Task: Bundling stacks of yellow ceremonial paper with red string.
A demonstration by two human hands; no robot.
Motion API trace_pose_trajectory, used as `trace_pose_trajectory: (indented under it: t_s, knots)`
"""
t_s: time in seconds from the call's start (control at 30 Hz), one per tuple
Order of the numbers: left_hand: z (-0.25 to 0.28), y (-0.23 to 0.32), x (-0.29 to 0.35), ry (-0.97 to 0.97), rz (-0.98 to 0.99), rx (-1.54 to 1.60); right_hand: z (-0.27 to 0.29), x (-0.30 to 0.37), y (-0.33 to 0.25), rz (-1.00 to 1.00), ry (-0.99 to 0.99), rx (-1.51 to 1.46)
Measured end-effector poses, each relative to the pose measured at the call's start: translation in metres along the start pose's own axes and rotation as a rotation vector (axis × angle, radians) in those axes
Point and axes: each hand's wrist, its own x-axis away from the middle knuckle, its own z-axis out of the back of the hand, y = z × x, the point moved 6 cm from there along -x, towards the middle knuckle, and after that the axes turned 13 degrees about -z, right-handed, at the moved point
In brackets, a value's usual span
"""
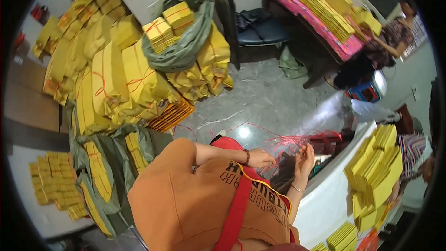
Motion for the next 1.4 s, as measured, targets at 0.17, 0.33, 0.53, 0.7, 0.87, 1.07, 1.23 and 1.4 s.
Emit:
trace_pose_trajectory:
  t_s: [0.17, 0.33, 0.53, 0.7, 0.87, 1.07, 1.23, 1.4]
  knots:
    - [0.034, -0.022, 0.039, 0.081, 0.021, -0.013, -0.048, -0.022, 0.032, -0.061, -0.062, 0.029]
    - [0.075, -0.059, 0.093, 0.17, 0.114, -0.009, -0.118, -0.046, 0.08, -0.196, -0.039, 0.114]
    - [0.121, -0.075, 0.143, 0.175, 0.13, 0.1, -0.2, -0.05, 0.11, -0.207, -0.026, 0.116]
    - [0.126, -0.103, 0.156, 0.114, 0.198, 0.063, -0.191, -0.041, 0.129, -0.181, -0.09, 0.062]
    - [0.118, -0.093, 0.12, 0.025, 0.032, 0.016, -0.11, -0.022, 0.126, -0.159, 0.149, -0.053]
    - [0.119, -0.06, 0.076, 0.041, 0.06, -0.085, -0.064, -0.035, 0.101, -0.223, 0.126, -0.04]
    - [0.111, -0.076, 0.115, 0.352, 0.18, -0.034, -0.1, -0.077, 0.089, -0.318, -0.064, 0.169]
    - [0.091, -0.062, 0.17, 0.563, 0.469, -0.005, -0.155, -0.103, 0.1, -0.416, -0.264, 0.295]
